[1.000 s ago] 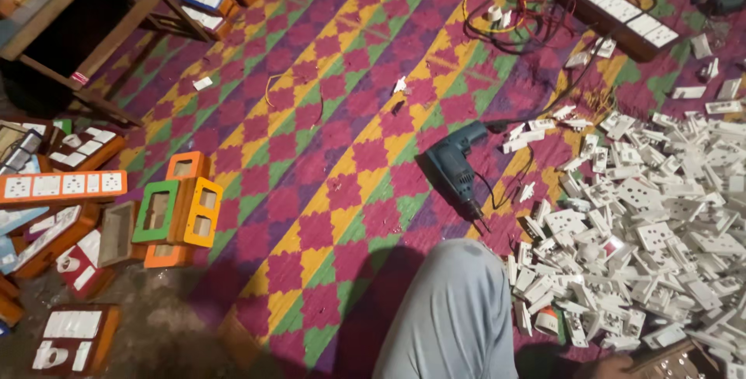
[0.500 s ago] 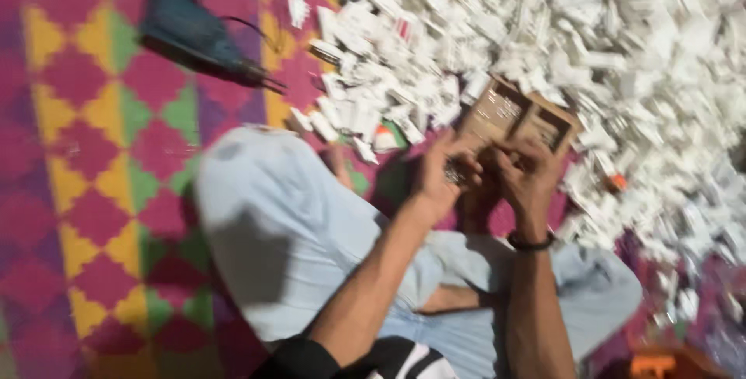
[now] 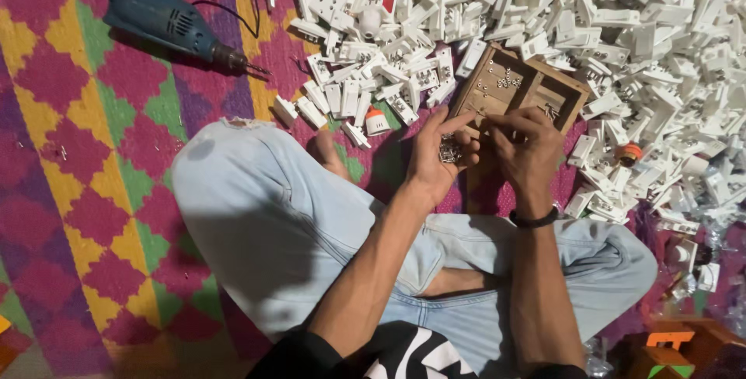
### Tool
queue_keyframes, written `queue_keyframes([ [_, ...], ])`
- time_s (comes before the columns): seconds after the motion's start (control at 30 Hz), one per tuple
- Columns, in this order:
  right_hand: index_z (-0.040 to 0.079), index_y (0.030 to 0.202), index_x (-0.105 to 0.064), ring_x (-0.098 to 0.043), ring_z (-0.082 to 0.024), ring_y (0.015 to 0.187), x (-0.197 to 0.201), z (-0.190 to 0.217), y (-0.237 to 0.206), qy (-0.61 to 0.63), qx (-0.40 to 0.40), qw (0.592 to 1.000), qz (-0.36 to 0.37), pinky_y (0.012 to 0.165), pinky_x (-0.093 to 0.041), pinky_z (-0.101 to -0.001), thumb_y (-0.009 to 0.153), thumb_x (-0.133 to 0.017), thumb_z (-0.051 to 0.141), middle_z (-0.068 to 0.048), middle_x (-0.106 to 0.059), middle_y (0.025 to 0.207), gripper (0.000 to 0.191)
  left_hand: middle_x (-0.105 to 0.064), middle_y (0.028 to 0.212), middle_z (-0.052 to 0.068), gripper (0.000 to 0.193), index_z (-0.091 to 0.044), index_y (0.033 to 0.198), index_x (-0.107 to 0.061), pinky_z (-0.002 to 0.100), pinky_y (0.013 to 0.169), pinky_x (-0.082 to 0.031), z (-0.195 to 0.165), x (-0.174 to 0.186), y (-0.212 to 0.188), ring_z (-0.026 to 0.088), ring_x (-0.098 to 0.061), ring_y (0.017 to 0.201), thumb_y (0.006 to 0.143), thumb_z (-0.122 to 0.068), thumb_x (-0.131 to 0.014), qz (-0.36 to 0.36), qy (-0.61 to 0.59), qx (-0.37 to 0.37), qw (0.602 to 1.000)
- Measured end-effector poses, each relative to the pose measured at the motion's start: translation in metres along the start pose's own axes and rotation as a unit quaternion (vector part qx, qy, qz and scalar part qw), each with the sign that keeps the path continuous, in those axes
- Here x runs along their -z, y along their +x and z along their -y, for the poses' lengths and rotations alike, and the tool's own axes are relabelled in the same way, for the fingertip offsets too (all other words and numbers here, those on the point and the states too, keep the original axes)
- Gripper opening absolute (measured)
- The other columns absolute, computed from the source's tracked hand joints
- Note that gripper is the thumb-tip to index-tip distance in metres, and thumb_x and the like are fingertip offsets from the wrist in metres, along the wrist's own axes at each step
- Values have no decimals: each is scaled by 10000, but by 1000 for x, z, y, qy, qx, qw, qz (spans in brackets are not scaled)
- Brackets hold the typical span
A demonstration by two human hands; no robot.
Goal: The person sits on the floor and repeatedly picks up small metal screws and washers from a wooden box, then places them into their left hand. A cordless drill and numerous white plastic electrical components are visible on the floor nearby.
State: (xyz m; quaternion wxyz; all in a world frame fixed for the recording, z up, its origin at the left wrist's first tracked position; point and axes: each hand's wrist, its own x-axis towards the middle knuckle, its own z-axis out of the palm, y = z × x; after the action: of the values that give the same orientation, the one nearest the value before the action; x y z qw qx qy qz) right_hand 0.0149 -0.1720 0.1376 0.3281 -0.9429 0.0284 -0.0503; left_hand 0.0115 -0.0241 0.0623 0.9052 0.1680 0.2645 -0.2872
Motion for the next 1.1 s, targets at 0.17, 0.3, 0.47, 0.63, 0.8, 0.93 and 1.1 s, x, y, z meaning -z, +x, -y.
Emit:
queue_keyframes([
  [0.17, 108, 1064, -817, -679, -202, 812, -2, -4, -4, 34, 22, 999, 12, 702, -524, -295, 851, -789, 42, -93, -708, 938, 225, -630, 799, 22, 706, 77, 1427, -547, 346, 709, -558, -2, -4, -3, 182, -667, 790, 1041, -512, -502, 4, -8, 3, 1000],
  [0.3, 93, 1069, -806, -682, -196, 820, 19, -13, 2, 12, -22, 998, -50, 690, -532, -312, 926, -817, 88, -98, -722, 971, 144, -700, 1000, 124, 704, 96, 1441, -515, 396, 850, -576, -10, -11, -9, 231, -684, 905, 1042, -484, -493, 25, -32, -9, 999],
  [0.47, 80, 1125, -815, -643, -242, 767, 49, 0, 1, -134, -8, 991, -5, 692, -521, -350, 883, -855, 117, -140, -701, 952, 248, -680, 1238, 220, 758, 127, 1420, -450, 408, 1012, -556, -20, -21, -17, 285, -692, 1109, 995, -501, -466, 26, -73, 24, 997],
  [0.63, 71, 1133, -779, -684, -234, 752, 27, 42, -4, 31, 19, 993, 109, 658, -536, -321, 913, -782, 124, -130, -737, 995, 227, -669, 1256, 156, 797, 147, 1450, -505, 361, 961, -532, -10, -13, -12, 194, -642, 1025, 1051, -542, -469, 67, -29, 12, 997],
  [0.8, 41, 1026, -786, -726, -259, 739, 10, 48, -7, -26, 51, 994, 96, 643, -549, -338, 882, -834, 182, -157, -750, 969, 208, -696, 1206, 134, 538, 73, 1357, -611, 336, 890, -500, 19, 17, 11, 201, -626, 1005, 1111, -381, -461, 89, 3, -55, 995],
  [0.93, 68, 1103, -780, -746, -223, 755, 14, 29, -9, -24, -7, 988, 150, 685, -563, -353, 915, -784, 225, -146, -769, 935, 245, -702, 1212, 110, 356, -39, 1217, -657, 369, 1180, -445, 41, 19, 17, 249, -638, 1208, 971, 60, -419, 79, 420, -447, 786],
  [1.1, 109, 1134, -794, -747, -226, 798, -14, 26, 16, -20, 2, 993, 118, 707, -566, -355, 886, -786, 223, -129, -777, 946, 274, -692, 1231, 111, 359, -40, 1233, -646, 372, 1175, -447, 14, -1, 22, 249, -630, 1223, 962, 64, -436, 74, 165, -168, 969],
])
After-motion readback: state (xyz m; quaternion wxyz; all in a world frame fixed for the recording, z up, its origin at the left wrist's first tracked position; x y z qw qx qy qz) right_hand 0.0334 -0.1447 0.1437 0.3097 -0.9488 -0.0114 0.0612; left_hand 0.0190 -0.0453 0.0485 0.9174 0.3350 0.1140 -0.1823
